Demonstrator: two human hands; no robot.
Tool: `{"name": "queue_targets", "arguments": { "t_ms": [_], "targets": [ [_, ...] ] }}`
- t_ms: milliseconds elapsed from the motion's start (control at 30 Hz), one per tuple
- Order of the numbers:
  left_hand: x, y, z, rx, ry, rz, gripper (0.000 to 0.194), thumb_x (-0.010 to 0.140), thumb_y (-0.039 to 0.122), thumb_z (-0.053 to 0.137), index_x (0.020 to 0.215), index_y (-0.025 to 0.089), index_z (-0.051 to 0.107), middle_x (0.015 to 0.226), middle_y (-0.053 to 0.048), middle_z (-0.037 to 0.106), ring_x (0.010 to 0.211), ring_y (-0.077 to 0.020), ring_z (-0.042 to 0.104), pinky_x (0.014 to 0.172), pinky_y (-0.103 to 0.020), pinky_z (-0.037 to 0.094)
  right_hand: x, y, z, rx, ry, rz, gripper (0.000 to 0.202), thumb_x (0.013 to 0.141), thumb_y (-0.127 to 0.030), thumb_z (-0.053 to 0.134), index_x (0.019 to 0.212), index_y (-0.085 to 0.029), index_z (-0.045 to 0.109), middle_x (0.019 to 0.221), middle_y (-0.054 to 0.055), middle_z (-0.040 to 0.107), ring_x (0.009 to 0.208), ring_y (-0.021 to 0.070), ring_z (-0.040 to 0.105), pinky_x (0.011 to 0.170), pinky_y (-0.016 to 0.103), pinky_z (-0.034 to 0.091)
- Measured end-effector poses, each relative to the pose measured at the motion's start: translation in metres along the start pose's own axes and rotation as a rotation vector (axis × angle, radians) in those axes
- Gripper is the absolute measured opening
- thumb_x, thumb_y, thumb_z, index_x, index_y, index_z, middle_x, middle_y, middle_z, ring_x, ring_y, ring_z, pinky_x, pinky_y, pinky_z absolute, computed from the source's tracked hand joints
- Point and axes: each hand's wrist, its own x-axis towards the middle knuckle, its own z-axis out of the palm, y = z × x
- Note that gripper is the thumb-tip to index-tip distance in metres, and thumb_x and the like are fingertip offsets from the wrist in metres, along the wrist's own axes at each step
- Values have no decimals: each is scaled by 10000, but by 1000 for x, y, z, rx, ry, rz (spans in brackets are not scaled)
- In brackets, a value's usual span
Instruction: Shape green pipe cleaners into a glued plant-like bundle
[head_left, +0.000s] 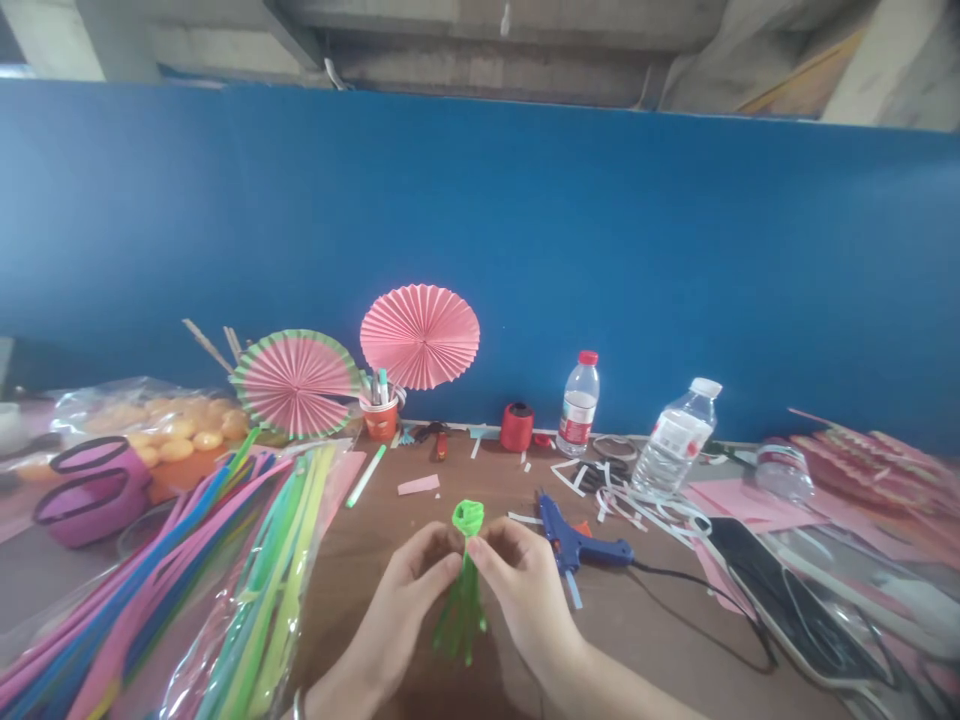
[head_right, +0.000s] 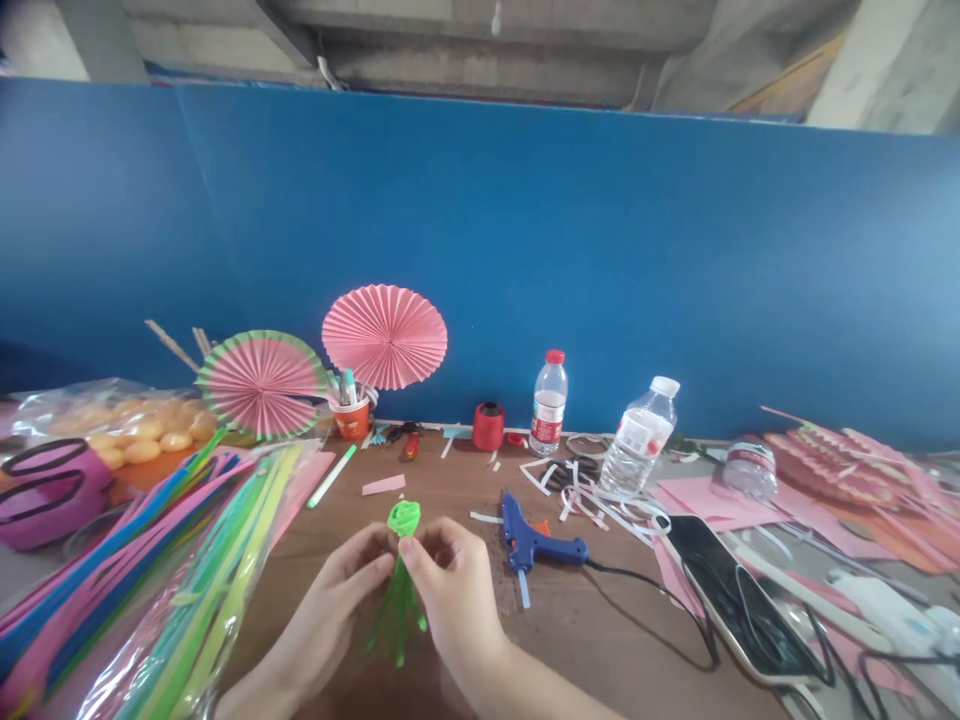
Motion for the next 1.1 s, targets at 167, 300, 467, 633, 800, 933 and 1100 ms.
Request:
{"name": "queue_targets", "arguments": {
  "t_ms": [167, 300, 467, 633, 800, 933, 1100],
  "targets": [
    [0, -2, 0, -226, 36, -85, 101, 767, 243, 594, 823, 162, 620, 716, -21, 624, 665, -132, 567, 671, -250, 438, -5, 7, 9, 9, 3, 31, 213, 759, -305, 566, 627, -142, 531, 571, -16, 523, 533, 98, 453, 508, 202, 369],
    [-2, -5, 0, -273, 38, -128, 80, 759, 227, 604, 758, 148, 615, 663, -16, 606, 634, -129, 566, 625, -235, 442, -8, 14, 8, -81, -20, 22, 206, 765, -282, 562, 614, -150, 516, 562, -21, 516, 530, 100, 459, 498, 199, 375],
    [-2, -2, 3, -269, 34, -142, 64, 762, 208, 598, 801, 158, 609, 715, -20, 599, 641, -118, 553, 639, -236, 445, -6, 18, -7, -238, 62, -320, 65, 757, -181, 571, 763, -183, 506, 726, -9, 531, 662, 120, 519, 601, 214, 434],
    [-2, -3, 4, -317, -10, -180, 43, 765, 189, 596, 750, 152, 580, 689, 4, 567, 592, -85, 522, 624, -215, 430, -1, 18, -14, -248, 30, -544, 175, 788, -90, 518, 900, -224, 532, 898, 12, 575, 805, 124, 571, 689, 215, 472],
    [-3, -1, 3, -272, 11, -159, 77, 770, 210, 594, 736, 146, 570, 697, -6, 585, 678, -107, 552, 662, -209, 425, -2, 16, -15, -290, -27, -586, 264, 783, -68, 527, 982, -240, 543, 862, 1, 605, 745, 116, 579, 679, 221, 473],
    [-3, 1, 3, -234, 2, -139, 85, 767, 202, 597, 723, 140, 561, 704, -8, 590, 675, -110, 555, 681, -232, 424, -2, 12, -17, -321, -40, -633, 235, 793, -65, 514, 958, -224, 567, 861, 16, 592, 778, 127, 568, 702, 239, 461],
    [-3, 0, 2, -196, -44, -131, 109, 752, 186, 613, 705, 148, 522, 671, 7, 580, 615, -112, 572, 645, -239, 424, 0, 10, -20, -310, -67, -645, 208, 802, -63, 507, 919, -220, 578, 865, 18, 593, 802, 128, 568, 706, 239, 457]
  ]
}}
